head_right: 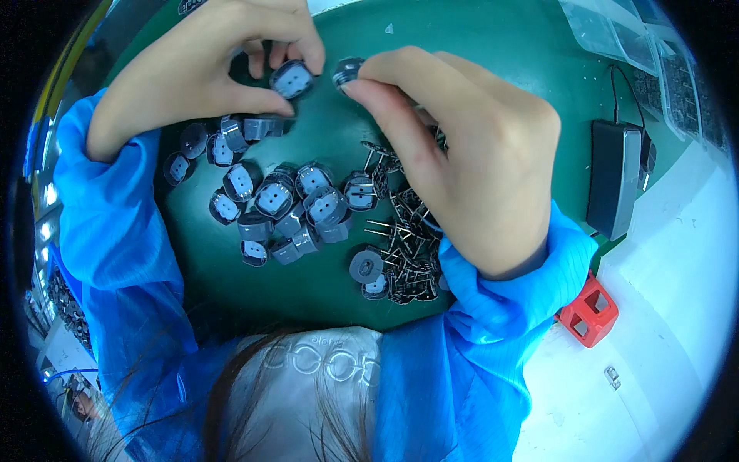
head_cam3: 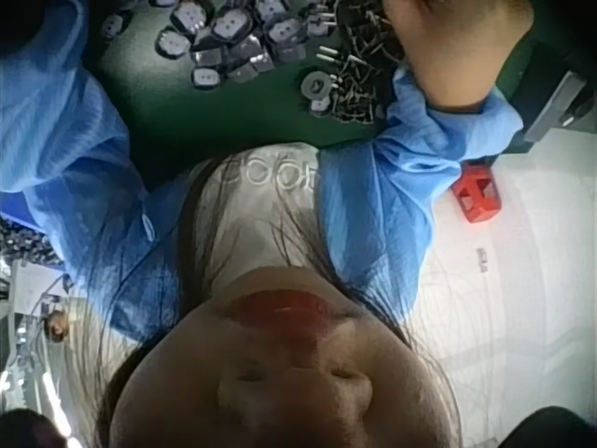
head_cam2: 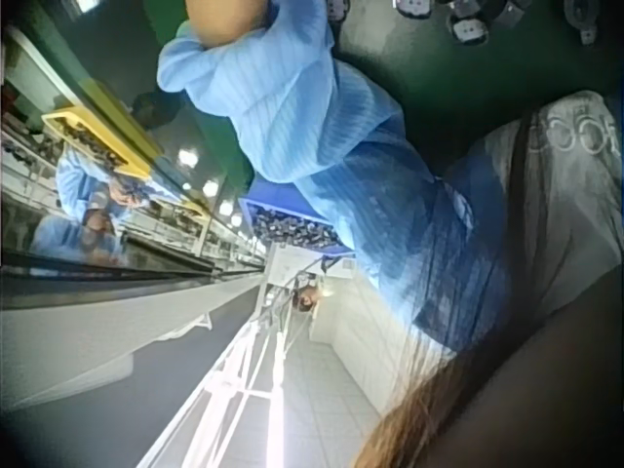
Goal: The person inserts metal pins into small gray plastic housings on a green workbench. They pick up a housing, align a pin, and press it into place, repeating this process for multiple units. The person handles the components by hand without using any tools.
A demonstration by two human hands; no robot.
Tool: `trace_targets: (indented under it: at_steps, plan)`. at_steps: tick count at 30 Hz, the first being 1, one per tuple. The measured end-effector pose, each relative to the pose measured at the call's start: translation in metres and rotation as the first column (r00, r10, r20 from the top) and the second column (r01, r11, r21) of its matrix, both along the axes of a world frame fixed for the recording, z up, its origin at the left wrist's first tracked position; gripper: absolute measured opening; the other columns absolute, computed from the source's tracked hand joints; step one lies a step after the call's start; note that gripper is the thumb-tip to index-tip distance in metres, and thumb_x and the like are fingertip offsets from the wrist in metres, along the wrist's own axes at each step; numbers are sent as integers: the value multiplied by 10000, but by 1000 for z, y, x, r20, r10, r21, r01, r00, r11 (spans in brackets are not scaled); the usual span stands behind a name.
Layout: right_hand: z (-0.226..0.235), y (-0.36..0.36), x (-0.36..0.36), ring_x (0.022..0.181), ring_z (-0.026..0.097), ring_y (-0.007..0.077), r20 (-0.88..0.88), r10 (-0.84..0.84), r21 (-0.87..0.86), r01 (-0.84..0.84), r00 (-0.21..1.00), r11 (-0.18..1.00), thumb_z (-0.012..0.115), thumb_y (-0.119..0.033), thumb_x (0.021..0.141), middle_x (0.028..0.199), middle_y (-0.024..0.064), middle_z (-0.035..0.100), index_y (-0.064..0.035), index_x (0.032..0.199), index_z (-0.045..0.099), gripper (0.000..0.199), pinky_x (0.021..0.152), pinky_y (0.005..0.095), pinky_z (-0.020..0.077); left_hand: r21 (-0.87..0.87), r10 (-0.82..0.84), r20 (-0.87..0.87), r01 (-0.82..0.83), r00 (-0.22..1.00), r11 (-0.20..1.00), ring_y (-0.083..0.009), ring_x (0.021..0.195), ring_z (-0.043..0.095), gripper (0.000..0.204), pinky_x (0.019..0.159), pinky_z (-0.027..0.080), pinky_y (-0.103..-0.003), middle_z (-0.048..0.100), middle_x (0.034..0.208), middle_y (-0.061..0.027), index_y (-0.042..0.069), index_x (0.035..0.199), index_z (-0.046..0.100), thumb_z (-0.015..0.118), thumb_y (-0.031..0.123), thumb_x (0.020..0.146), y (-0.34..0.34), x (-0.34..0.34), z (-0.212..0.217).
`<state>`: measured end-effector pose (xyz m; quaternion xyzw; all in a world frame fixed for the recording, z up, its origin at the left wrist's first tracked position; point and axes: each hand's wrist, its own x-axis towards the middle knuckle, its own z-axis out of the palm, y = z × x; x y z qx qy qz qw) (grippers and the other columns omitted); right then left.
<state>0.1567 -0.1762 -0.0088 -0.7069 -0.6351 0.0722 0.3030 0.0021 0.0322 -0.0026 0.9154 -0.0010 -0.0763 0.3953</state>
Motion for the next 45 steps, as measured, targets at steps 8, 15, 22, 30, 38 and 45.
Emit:
trace_targets:
  at_steps: [8, 15, 22, 30, 38, 45]
  plan:
    - [-5, 7, -12, 909, 725, 134, -356, -123, -50, 112, 926, 992, 740, 62, 900, 996, 82, 754, 40, 1052, 736, 154, 834, 267, 594, -147, 150, 330, -106, 932, 983, -260, 876, 654, 327, 819, 556, -329, 664, 968, -120, -28, 1030, 664, 840, 55, 767, -20, -3, -22]
    - [-7, 11, 3, 895, 744, 154, -86, 0, 182, 16, 996, 983, 758, 97, 858, 968, 89, 762, 36, 1061, 728, 214, 821, 276, 601, -458, 286, 199, -169, 938, 873, -141, 817, 665, 300, 723, 554, -261, 711, 945, -94, -46, 1067, 693, 804, -11, 790, -26, 10, -33]
    - [-6, 9, -8, 842, 750, 171, 75, -46, 263, 24, 996, 965, 814, 101, 789, 914, 78, 768, 27, 932, 747, 175, 793, 282, 605, -424, 444, -103, -443, 890, 790, 8, 674, 553, 258, 617, 464, -155, 647, 743, 14, -104, 1062, 709, 777, -69, 815, -52, 6, 5]
    - [-8, 7, -13, 792, 741, 182, 90, -37, 217, 16, 995, 976, 827, 94, 771, 872, 83, 760, 22, 919, 743, 185, 730, 274, 575, -492, 309, -192, -364, 931, 791, 4, 652, 524, 233, 583, 450, -173, 645, 731, 20, -110, 1066, 729, 753, -89, 835, -40, 4, 4]
    - [-8, 6, -15, 828, 744, 178, 64, -24, 240, 8, 998, 971, 801, 85, 814, 914, 95, 757, 40, 969, 719, 181, 782, 276, 593, -492, 319, -194, -373, 928, 787, -55, 762, 666, 265, 684, 554, -184, 744, 876, -86, -113, 1100, 725, 778, -62, 845, -40, 4, 10]
    - [-6, -4, 11, 935, 751, 253, -611, 34, 285, 179, 791, 942, 696, 116, 919, 1000, 173, 744, 99, 1145, 632, 236, 863, 348, 608, -449, 267, -63, -266, 962, 853, -163, 850, 751, 360, 798, 640, -269, 762, 972, -168, -88, 1139, 727, 854, -25, 808, -33, 2, 26]
